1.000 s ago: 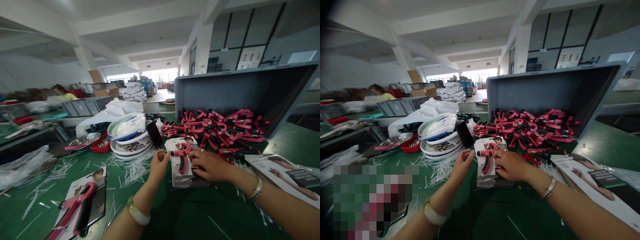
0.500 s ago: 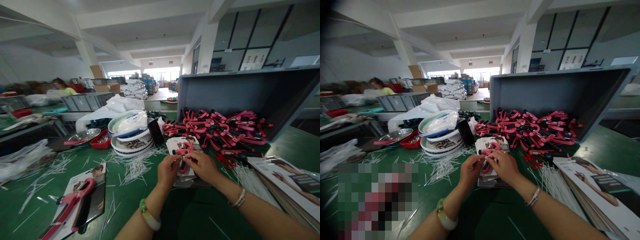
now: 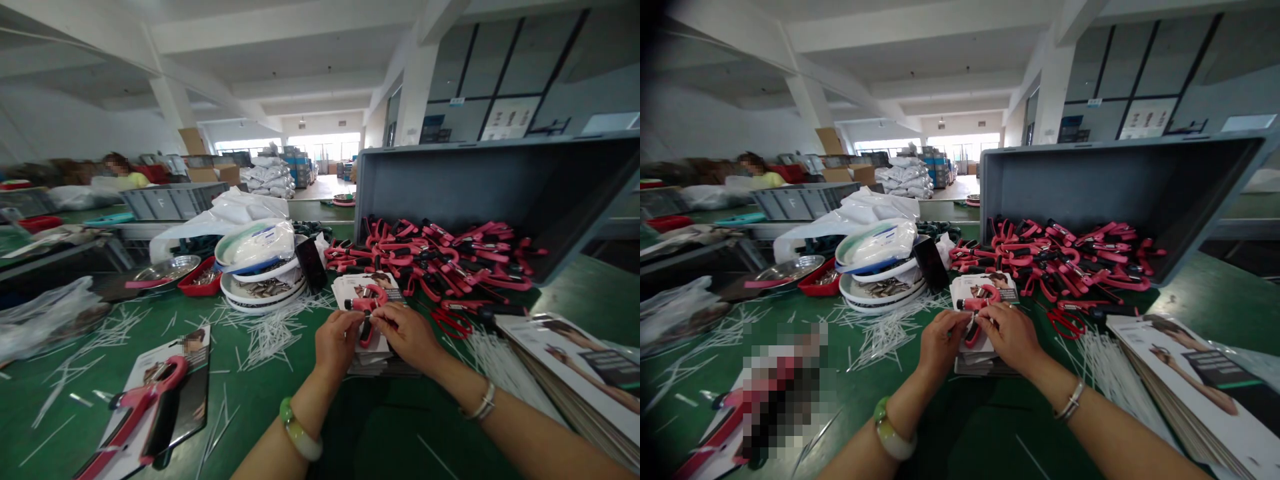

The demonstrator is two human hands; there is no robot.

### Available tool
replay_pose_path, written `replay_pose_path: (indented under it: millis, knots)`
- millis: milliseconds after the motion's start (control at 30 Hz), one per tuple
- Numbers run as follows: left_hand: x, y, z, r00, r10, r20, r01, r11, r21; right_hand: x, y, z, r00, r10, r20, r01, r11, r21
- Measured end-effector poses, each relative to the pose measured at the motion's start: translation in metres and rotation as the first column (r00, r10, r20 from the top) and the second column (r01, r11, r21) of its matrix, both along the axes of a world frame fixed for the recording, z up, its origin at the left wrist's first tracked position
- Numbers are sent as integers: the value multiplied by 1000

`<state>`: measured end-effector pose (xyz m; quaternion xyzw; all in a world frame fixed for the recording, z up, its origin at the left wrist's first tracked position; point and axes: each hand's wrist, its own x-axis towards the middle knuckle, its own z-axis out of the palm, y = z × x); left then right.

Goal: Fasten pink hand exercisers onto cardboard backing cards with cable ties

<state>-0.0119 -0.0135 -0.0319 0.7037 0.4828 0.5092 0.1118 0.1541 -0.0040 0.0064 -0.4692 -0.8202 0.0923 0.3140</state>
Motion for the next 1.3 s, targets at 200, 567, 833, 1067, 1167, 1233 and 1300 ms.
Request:
replay_pose_path:
  millis: [200,567,833,1067,1167,1233,1300]
  knots:
    - [0,-1,0,1000,12,-10,-12,1000,-6,0,0,0,1000,5,17,-5,1000,-12]
    - [-4,3,-2,993,-108,56,106,994,28,-1,7,16,996,69,63,-60,988,-139]
    - [0,3,8,979,-148,138,166,978,-127,-3,7,6,996,-16,-92,-2,982,-188]
    - [2,4,10,990,-125,63,134,977,-164,9,6,4,969,198,-149,-198,980,18]
    - [4,3,12,991,-127,47,133,978,-161,10,8,1,975,198,-103,-180,971,155]
    - [6,2,16,992,-121,34,125,979,-163,8,8,-1,980,177,-90,-155,965,210]
    - [9,0,21,994,-112,3,111,979,-170,7,5,-3,983,150,-109,-120,962,245]
